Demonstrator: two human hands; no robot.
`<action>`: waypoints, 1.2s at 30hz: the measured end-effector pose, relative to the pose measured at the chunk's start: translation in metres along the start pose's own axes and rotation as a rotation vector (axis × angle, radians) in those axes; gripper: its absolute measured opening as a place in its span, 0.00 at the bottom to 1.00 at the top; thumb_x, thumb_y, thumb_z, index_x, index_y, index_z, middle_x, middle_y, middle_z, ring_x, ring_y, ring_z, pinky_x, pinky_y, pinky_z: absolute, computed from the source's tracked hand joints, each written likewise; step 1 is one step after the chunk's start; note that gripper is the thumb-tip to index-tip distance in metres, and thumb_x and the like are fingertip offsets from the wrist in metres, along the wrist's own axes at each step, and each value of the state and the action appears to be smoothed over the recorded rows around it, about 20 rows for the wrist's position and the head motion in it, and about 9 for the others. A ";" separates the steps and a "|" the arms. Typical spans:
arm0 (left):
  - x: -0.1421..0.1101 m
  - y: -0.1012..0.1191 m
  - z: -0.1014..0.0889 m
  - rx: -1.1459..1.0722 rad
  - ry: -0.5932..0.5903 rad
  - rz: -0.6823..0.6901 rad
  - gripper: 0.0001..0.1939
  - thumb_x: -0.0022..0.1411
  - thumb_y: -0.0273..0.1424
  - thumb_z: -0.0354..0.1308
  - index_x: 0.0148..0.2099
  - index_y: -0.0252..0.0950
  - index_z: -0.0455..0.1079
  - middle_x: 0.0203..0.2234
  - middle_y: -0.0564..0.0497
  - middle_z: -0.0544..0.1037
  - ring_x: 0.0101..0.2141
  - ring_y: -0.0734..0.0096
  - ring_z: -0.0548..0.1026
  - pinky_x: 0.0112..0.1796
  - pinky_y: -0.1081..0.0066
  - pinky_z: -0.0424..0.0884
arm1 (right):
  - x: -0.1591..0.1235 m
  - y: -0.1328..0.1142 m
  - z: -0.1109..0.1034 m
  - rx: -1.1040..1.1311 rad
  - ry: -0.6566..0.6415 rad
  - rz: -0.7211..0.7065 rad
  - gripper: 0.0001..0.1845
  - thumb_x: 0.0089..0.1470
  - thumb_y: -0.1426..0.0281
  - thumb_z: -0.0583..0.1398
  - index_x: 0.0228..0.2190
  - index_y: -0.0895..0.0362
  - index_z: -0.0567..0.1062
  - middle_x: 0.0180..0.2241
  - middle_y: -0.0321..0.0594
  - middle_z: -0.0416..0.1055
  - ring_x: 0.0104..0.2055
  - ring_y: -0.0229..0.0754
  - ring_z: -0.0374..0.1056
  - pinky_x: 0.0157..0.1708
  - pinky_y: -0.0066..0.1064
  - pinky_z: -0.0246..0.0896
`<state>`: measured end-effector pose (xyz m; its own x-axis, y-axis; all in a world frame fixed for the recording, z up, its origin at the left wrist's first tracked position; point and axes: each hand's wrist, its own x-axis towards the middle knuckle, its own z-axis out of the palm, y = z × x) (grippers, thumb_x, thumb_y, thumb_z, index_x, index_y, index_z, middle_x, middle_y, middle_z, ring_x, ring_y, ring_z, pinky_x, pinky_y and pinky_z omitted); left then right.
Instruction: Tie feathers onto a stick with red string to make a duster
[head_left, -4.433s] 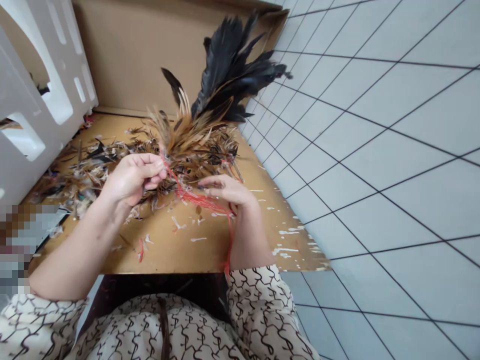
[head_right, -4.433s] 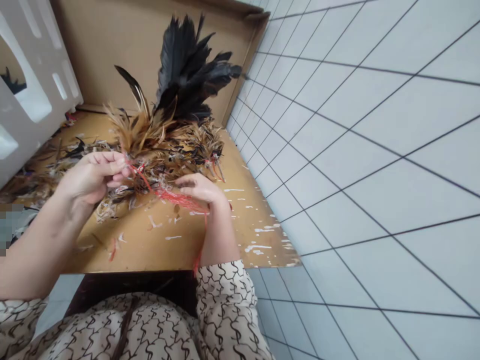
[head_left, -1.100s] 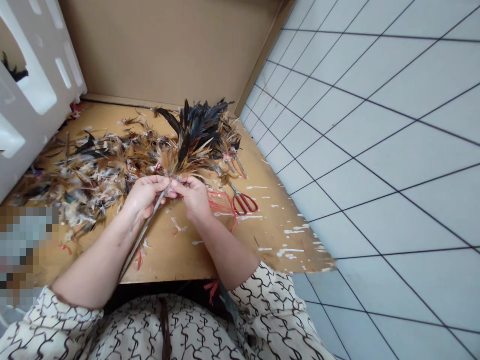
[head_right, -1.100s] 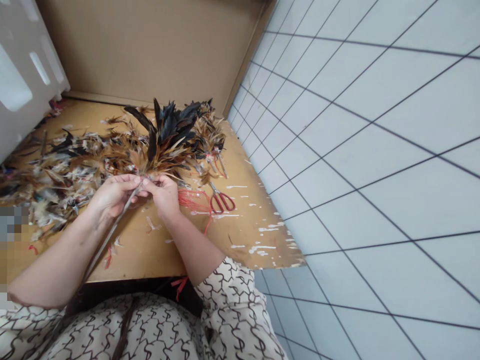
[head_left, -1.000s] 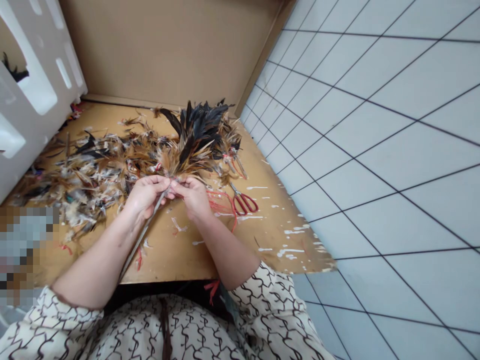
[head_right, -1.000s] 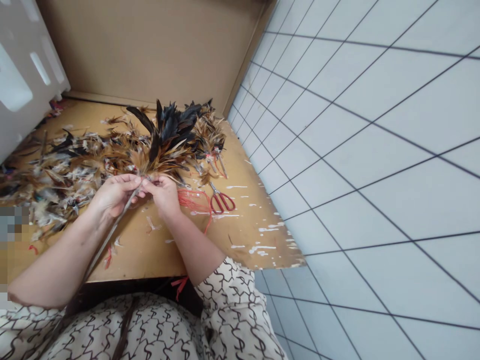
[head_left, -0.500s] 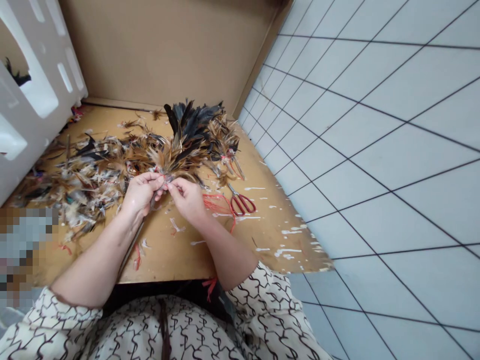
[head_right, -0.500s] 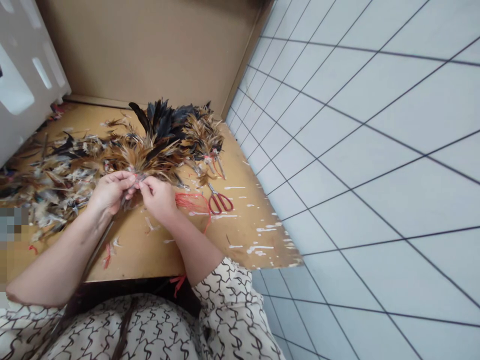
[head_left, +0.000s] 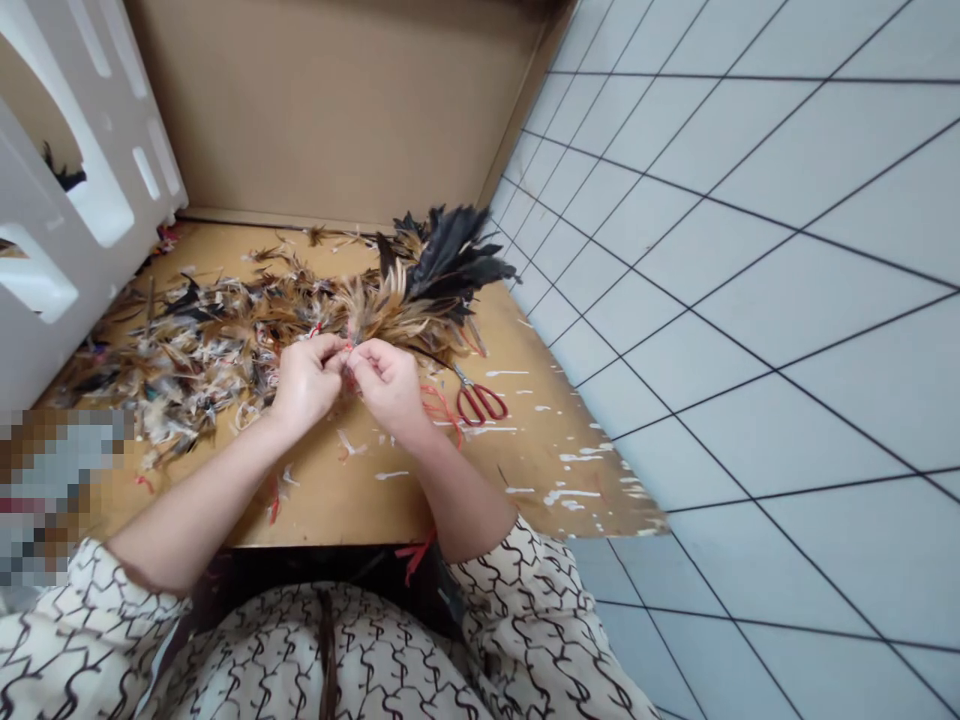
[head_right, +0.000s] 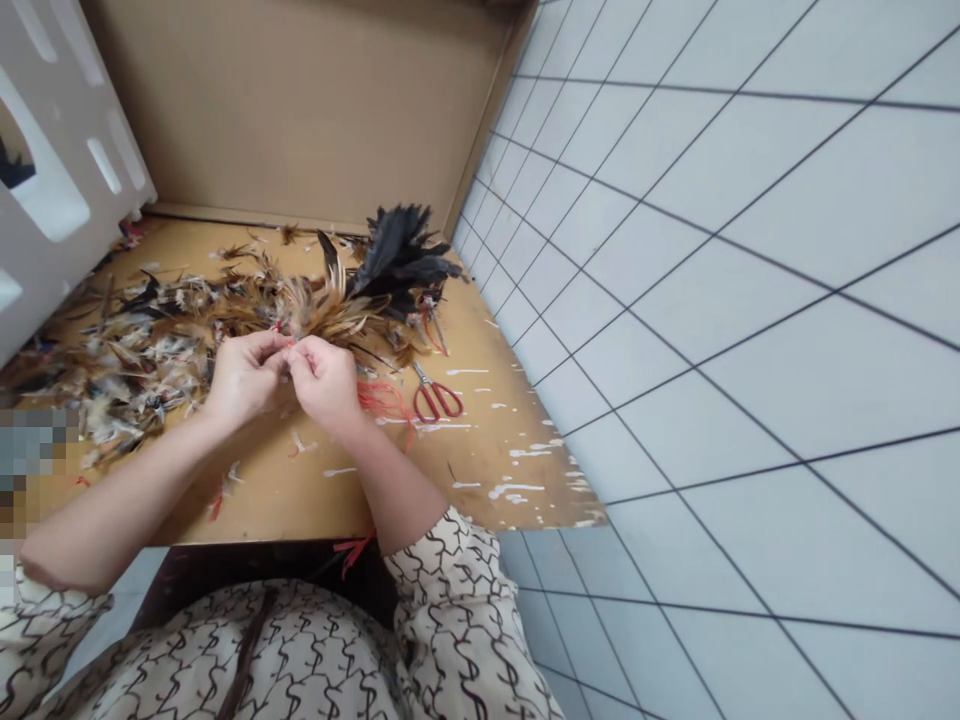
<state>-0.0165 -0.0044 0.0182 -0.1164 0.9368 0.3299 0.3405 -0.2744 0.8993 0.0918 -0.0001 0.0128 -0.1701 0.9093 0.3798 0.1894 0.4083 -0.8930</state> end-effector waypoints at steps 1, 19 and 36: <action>-0.001 -0.001 0.001 0.075 0.008 0.043 0.08 0.49 0.28 0.52 0.26 0.32 0.72 0.18 0.53 0.74 0.22 0.73 0.70 0.26 0.75 0.64 | 0.000 0.000 0.000 0.005 0.007 0.001 0.08 0.47 0.68 0.52 0.21 0.57 0.65 0.18 0.32 0.61 0.22 0.33 0.57 0.24 0.26 0.53; 0.000 -0.042 -0.004 0.585 0.026 0.350 0.12 0.54 0.25 0.48 0.36 0.35 0.73 0.26 0.47 0.79 0.29 0.66 0.76 0.33 0.69 0.71 | 0.006 0.003 -0.002 -0.081 -0.116 0.044 0.08 0.46 0.70 0.54 0.19 0.59 0.68 0.17 0.32 0.62 0.20 0.31 0.56 0.24 0.25 0.53; -0.008 -0.042 -0.008 0.852 0.094 0.784 0.12 0.56 0.19 0.44 0.29 0.35 0.67 0.21 0.48 0.73 0.24 0.70 0.70 0.27 0.72 0.66 | 0.017 -0.003 -0.011 0.373 -0.128 0.431 0.10 0.34 0.65 0.63 0.21 0.60 0.74 0.10 0.24 0.50 0.14 0.26 0.41 0.15 0.24 0.33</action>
<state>-0.0371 -0.0025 -0.0197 0.3476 0.5453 0.7628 0.8634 -0.5034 -0.0336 0.0990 0.0146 0.0244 -0.2734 0.9607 -0.0487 -0.0819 -0.0737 -0.9939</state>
